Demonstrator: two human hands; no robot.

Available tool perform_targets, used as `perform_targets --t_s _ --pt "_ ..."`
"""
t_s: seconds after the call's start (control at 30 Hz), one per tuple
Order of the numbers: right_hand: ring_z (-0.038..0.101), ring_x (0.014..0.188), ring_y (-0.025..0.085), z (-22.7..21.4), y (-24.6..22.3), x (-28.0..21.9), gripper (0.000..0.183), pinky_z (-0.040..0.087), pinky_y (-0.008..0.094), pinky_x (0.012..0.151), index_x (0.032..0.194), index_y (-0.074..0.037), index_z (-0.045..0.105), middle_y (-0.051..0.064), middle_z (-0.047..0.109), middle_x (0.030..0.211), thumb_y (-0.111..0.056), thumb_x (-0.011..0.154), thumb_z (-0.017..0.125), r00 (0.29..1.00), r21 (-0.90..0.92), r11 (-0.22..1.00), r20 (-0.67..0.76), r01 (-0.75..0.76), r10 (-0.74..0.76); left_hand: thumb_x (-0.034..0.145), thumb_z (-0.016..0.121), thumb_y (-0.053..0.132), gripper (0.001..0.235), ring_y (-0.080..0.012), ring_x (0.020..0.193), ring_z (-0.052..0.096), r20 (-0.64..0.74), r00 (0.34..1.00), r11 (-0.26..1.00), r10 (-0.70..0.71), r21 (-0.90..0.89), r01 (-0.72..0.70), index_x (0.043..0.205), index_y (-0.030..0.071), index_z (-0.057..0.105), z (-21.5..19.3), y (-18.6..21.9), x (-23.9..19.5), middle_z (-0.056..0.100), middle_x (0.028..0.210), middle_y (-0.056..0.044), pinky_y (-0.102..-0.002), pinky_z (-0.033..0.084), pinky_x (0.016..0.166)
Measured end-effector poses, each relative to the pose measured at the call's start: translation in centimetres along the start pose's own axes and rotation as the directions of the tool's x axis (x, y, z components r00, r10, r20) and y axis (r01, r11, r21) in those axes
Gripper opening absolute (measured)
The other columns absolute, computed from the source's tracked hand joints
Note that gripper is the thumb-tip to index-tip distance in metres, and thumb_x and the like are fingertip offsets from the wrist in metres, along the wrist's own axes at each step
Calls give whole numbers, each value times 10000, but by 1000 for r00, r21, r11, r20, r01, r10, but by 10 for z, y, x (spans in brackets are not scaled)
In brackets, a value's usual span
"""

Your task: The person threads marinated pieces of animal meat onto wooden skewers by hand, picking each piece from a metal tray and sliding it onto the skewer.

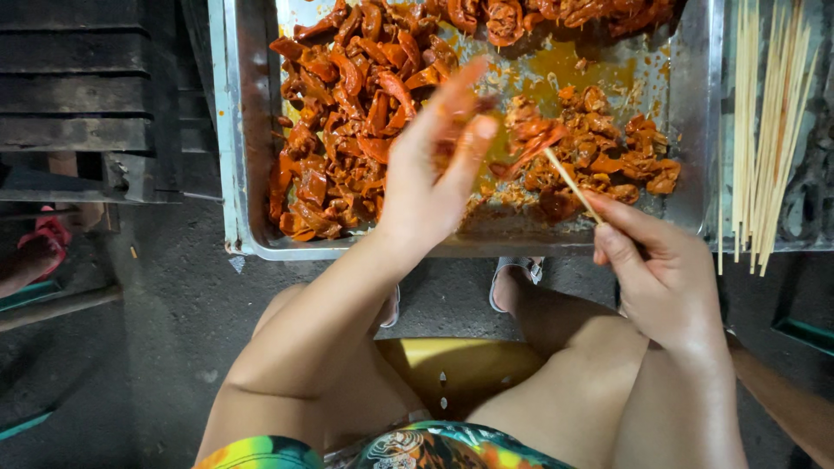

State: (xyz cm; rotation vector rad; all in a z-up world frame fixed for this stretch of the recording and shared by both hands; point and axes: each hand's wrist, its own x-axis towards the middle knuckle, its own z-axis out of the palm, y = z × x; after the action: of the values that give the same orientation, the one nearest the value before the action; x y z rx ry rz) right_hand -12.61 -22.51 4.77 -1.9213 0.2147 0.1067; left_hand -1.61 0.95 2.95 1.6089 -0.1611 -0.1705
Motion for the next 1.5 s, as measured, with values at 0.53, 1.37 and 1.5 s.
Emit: perform_targets --t_s 0.53,1.37,1.5 --pt "567 769 65 11 2 2 335 468 206 695 1360 -20 673 -3 635 866 -72 1035 609 1000 11 1000 28 2 -2 1060 586 76 386 -231 1133 676 12 992 650 -123 -755 89 1386 21 389 10 -20 15 672 1304 -218 -394 563 993" --pt "584 776 77 14 5 2 346 490 216 718 1366 -4 664 15 654 877 -66 1031 607 1000 1 1000 9 3 -3 1083 553 45 172 -178 1126 698 -9 999 727 -44 -686 26 1253 53 523 1 -18 15 667 1187 -104 -323 584 943" --pt "585 781 79 15 3 2 337 490 219 728 1355 1 668 15 655 893 -66 1030 610 1000 2 1000 14 -5 5 1099 616 34 148 -119 1022 589 44 999 767 -20 -640 44 1232 15 556 -1 -25 13 613 1115 -51 -264 513 902"
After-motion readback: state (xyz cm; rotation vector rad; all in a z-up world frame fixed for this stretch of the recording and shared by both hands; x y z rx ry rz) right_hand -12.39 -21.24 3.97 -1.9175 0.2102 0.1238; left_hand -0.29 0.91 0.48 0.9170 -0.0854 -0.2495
